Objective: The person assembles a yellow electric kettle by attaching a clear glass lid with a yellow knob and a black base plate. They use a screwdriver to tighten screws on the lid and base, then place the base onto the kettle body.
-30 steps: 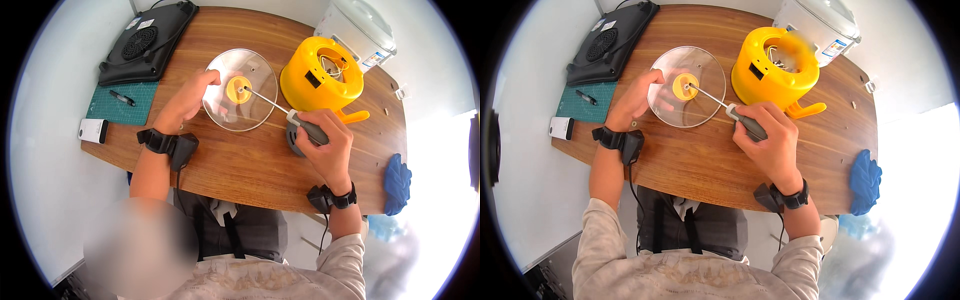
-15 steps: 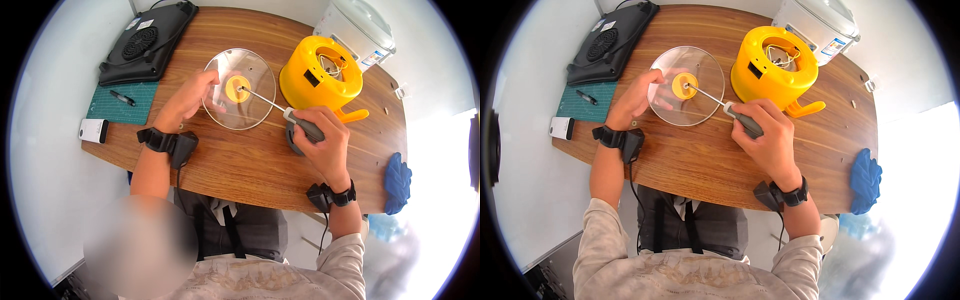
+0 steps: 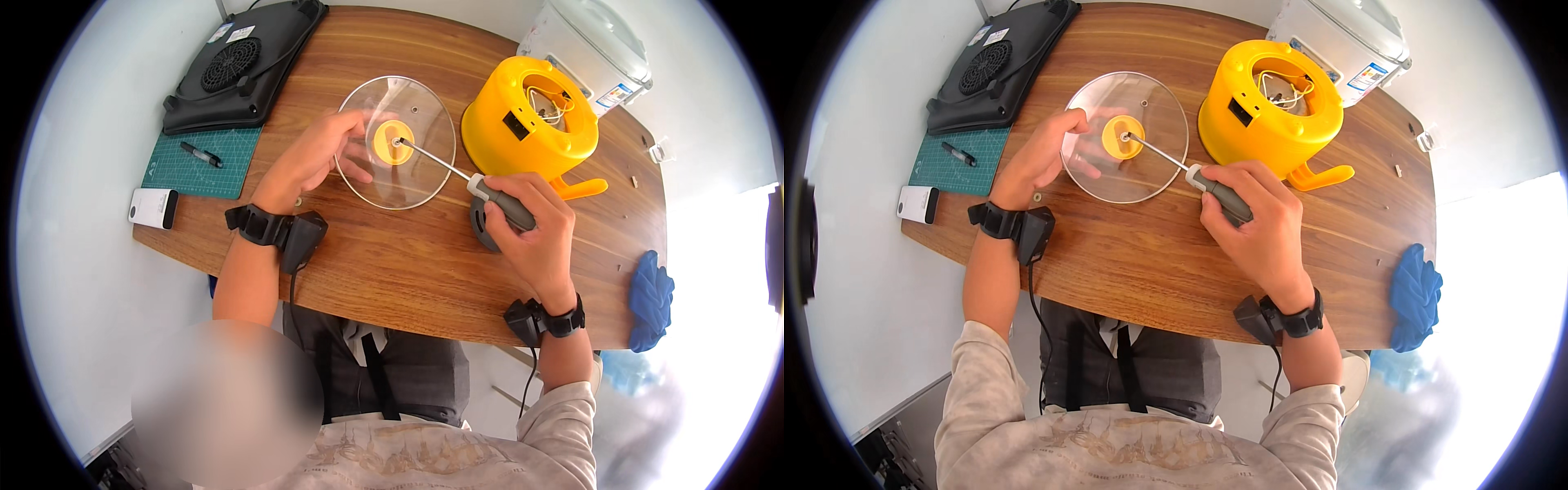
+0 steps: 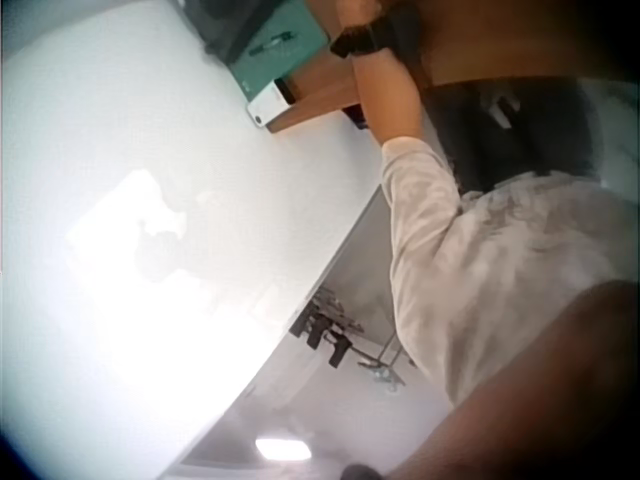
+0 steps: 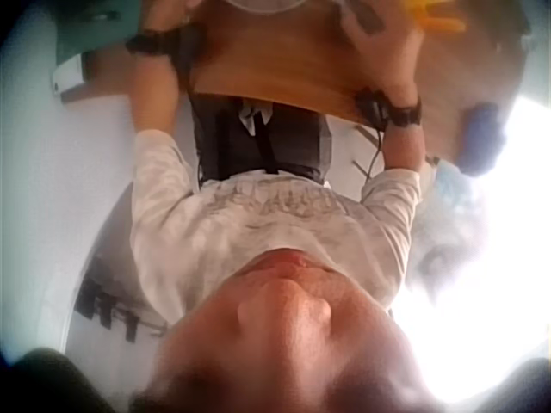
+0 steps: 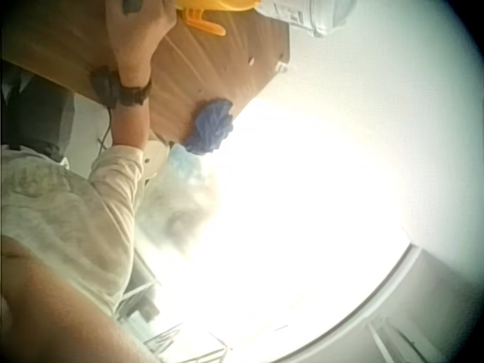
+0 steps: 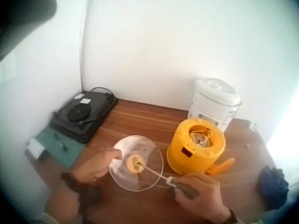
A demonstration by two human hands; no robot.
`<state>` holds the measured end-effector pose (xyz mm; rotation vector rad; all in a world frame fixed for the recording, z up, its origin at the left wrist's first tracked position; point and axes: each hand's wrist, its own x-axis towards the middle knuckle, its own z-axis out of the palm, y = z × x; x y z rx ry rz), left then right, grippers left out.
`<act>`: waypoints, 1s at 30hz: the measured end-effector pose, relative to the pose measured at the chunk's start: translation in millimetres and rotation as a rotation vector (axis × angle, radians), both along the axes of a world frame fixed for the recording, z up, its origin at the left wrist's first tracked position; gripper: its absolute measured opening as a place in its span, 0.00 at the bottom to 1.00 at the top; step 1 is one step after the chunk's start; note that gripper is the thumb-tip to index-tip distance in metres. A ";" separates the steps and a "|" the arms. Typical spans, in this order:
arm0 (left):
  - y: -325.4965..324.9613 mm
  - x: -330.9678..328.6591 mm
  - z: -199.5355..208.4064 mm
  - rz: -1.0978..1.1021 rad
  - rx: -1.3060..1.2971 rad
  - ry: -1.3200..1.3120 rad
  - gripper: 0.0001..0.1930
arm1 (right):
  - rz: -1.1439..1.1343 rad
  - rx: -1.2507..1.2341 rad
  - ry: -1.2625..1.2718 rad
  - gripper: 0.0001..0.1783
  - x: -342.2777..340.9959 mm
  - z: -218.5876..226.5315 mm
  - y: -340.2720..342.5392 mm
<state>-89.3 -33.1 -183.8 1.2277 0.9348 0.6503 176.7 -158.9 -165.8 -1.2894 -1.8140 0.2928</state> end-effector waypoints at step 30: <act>-0.9 -7.1 -4.1 -0.020 0.075 -0.129 0.25 | -0.015 0.016 0.033 0.15 -10.2 12.7 -1.3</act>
